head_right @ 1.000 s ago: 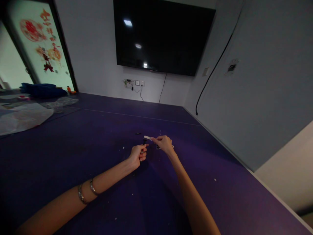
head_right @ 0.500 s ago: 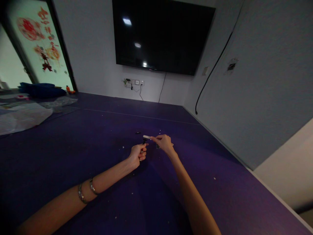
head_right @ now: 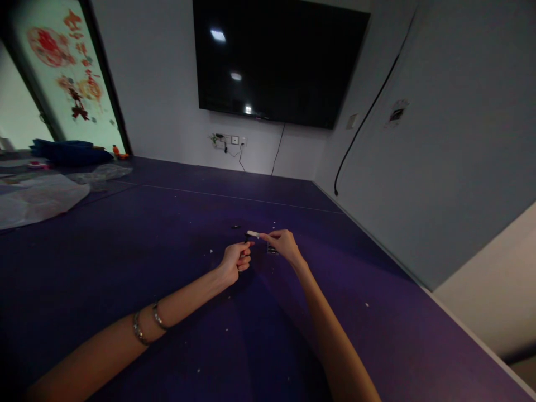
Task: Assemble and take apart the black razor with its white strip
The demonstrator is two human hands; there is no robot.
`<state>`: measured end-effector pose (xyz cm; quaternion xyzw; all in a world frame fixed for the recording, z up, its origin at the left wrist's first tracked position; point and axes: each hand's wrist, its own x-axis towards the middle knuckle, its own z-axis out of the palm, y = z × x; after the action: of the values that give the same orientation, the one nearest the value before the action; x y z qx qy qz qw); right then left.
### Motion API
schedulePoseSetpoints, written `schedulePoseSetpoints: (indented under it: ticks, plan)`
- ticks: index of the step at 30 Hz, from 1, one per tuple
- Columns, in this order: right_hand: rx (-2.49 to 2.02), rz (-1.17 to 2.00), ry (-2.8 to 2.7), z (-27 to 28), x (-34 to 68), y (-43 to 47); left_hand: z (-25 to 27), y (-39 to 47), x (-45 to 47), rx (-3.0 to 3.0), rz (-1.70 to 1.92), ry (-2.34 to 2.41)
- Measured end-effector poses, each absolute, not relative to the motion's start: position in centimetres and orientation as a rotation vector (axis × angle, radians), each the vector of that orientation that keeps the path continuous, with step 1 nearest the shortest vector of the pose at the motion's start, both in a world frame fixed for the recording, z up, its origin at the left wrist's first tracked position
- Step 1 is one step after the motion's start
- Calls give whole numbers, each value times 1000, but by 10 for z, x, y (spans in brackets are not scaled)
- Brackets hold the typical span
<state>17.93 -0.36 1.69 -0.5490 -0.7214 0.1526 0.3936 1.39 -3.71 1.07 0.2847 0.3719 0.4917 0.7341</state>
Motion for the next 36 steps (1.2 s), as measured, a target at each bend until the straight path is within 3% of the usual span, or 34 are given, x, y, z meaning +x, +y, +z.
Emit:
schedulePoseSetpoints:
  ticks: [4,11,26,36]
  plan:
    - [-1447,331,-1739,15,183,0,11,-35,13,647,1060,821]
    - [-1385,500,-1625,11,196,10,12,-24,8,693,1051,740]
    - [-1685,24,-1725,17,170,-10,32,-21,-2,863,1187,654]
    - [-2110,39,-1898,-13,140,-11,28,-23,0,909,1159,649]
